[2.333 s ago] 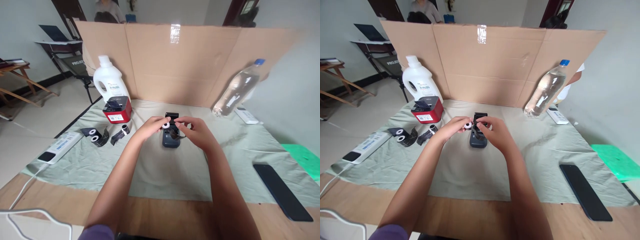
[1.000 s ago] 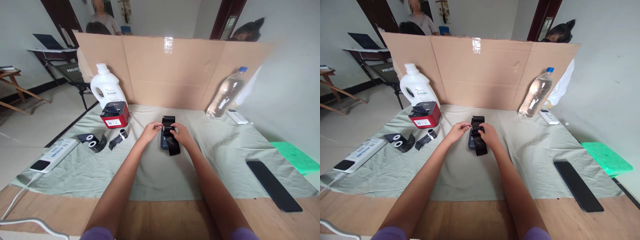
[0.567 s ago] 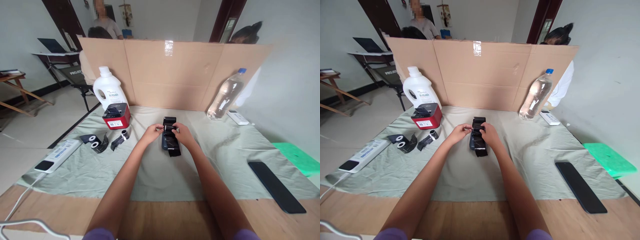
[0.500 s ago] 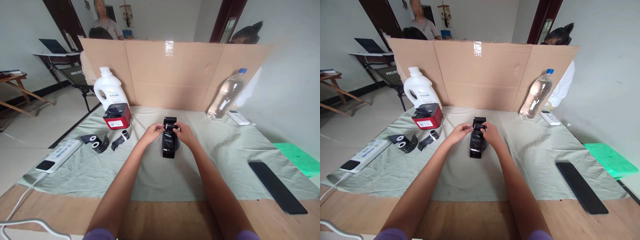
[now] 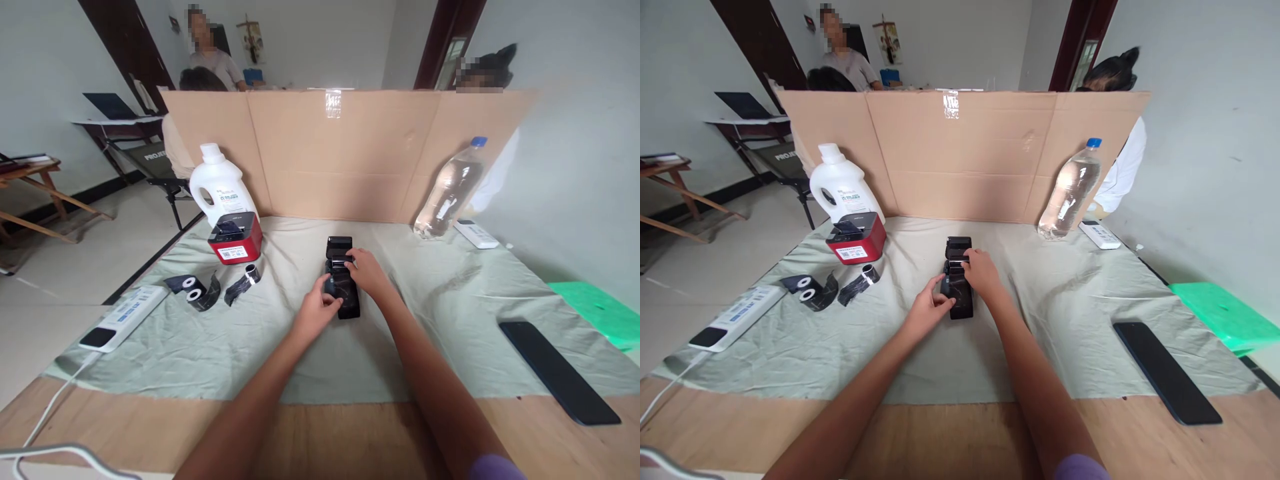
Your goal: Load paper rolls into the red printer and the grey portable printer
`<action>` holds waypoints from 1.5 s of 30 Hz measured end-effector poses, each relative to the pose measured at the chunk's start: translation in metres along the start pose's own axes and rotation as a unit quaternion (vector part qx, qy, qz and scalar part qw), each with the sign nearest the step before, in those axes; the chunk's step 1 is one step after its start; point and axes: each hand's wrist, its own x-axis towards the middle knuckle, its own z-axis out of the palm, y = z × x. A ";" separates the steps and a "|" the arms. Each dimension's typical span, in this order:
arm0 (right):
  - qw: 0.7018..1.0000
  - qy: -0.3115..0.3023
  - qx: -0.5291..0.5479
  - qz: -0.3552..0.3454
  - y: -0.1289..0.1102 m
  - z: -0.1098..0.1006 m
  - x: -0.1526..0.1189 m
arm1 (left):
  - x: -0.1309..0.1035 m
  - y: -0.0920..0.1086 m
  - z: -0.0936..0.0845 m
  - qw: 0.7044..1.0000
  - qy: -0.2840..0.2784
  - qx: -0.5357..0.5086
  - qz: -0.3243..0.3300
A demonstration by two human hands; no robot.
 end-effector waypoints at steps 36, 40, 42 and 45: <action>0.983 -0.046 0.162 0.073 0.006 -0.007 0.003 | 0.007 -0.025 -0.003 0.993 -0.044 -0.042 0.097; 0.977 -0.054 0.172 0.116 0.007 0.002 0.003 | 0.006 -0.024 -0.003 0.994 -0.049 -0.037 0.088; 0.969 -0.061 0.199 0.135 0.009 0.011 0.003 | 0.006 -0.025 -0.004 0.995 -0.054 -0.029 0.079; 0.965 -0.051 0.204 0.157 0.013 0.021 0.002 | 0.007 -0.024 -0.005 0.995 -0.062 -0.026 0.071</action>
